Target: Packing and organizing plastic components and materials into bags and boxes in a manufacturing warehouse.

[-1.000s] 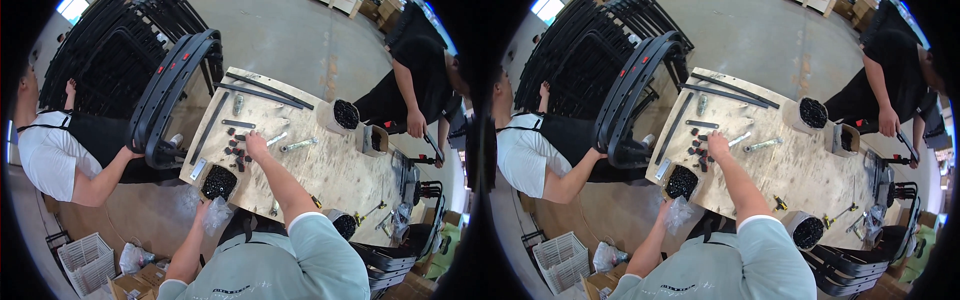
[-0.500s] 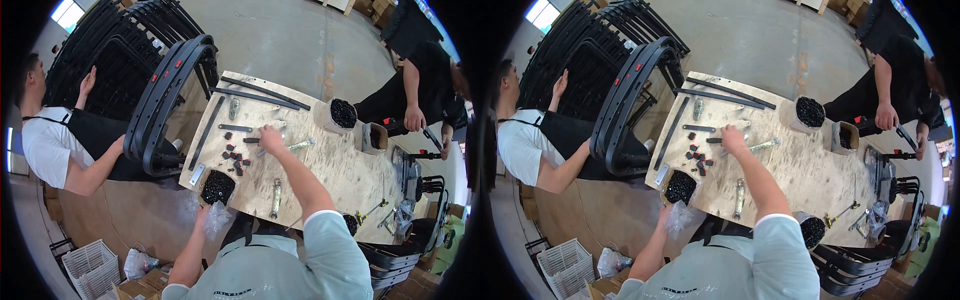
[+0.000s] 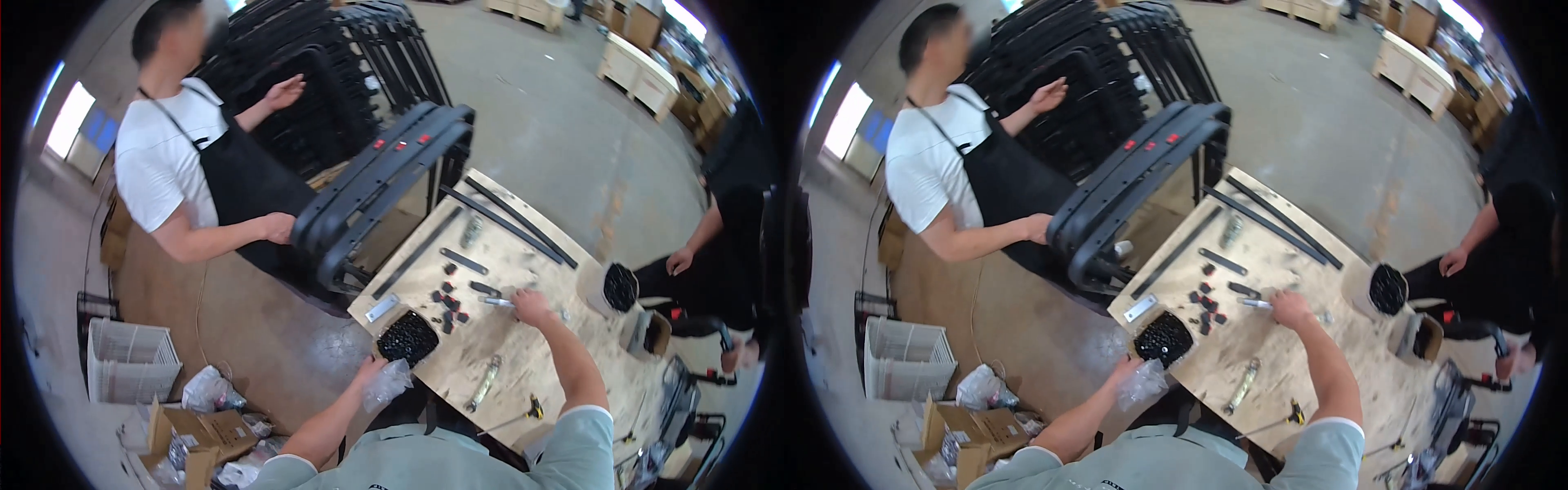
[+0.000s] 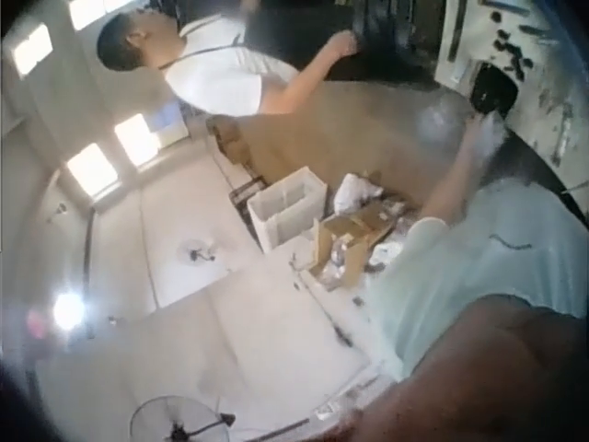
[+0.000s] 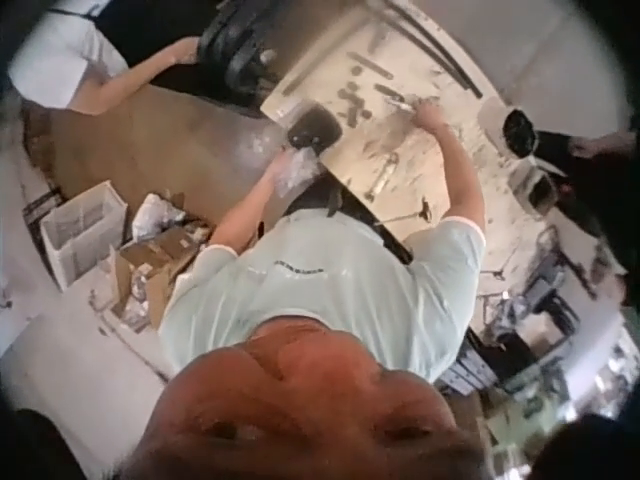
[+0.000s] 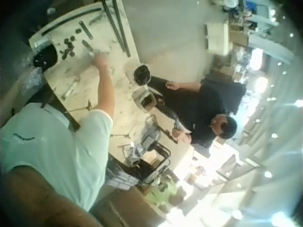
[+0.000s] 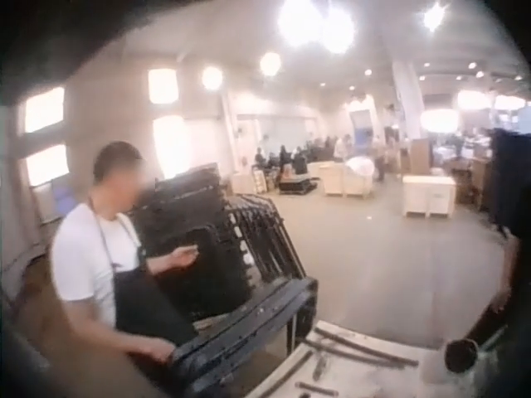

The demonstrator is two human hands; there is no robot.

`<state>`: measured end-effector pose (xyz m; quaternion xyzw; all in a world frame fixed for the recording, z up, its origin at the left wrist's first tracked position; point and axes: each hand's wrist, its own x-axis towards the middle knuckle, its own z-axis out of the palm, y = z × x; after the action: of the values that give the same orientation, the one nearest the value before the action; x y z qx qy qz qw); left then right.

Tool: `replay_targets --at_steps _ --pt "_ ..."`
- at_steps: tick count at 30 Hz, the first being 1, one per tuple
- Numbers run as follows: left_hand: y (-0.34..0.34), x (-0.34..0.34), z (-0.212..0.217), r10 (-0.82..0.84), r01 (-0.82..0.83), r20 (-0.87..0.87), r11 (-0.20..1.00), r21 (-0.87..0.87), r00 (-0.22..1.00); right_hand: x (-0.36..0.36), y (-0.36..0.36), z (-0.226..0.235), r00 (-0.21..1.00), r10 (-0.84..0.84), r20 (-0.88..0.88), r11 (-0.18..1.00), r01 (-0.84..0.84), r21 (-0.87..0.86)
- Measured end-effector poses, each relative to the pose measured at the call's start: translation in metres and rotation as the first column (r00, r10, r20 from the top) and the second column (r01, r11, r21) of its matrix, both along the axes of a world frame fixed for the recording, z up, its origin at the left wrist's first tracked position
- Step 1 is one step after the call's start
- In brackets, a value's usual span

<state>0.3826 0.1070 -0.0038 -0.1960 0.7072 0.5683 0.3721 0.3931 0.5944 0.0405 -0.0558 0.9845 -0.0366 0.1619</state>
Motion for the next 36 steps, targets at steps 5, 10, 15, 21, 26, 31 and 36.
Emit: replay_targets --at_steps 5,10,15,21,26,31,36 --pt "0.014 0.024 0.011 0.149 -0.150 0.014 0.983 0.102 0.989 -0.047 0.011 0.004 0.976 -0.148 -0.161 0.986 0.133 -0.099" --pt "0.011 0.028 0.015 0.124 -0.124 0.014 0.991 0.058 0.992 -0.114 -0.022 -0.008 0.865 -0.491 -0.103 0.867 0.475 -0.149" --pt "-0.028 0.009 0.013 0.076 -0.074 0.074 0.997 -0.028 0.994 -0.128 -0.087 0.020 0.661 -0.750 -0.002 0.556 0.628 -0.545" --pt "-0.018 -0.071 0.087 -0.118 0.099 0.122 0.984 0.150 0.986 -0.051 -0.217 0.075 0.592 -0.806 -0.004 0.323 0.434 -0.841" --pt "-0.005 -0.132 0.069 -0.242 0.200 0.191 0.955 0.217 0.951 0.088 -0.249 0.098 0.394 -0.863 0.315 0.067 0.709 -0.702" --pt "-0.001 -0.193 0.075 -0.529 0.368 0.281 0.805 0.466 0.801 0.183 -0.299 0.086 -0.115 -0.962 0.247 -0.249 0.739 -0.626" --pt "0.051 -0.185 0.153 -0.732 0.713 -0.001 0.663 0.228 0.681 0.221 -0.305 0.037 -0.495 -0.600 0.628 -0.721 -0.006 -0.693"
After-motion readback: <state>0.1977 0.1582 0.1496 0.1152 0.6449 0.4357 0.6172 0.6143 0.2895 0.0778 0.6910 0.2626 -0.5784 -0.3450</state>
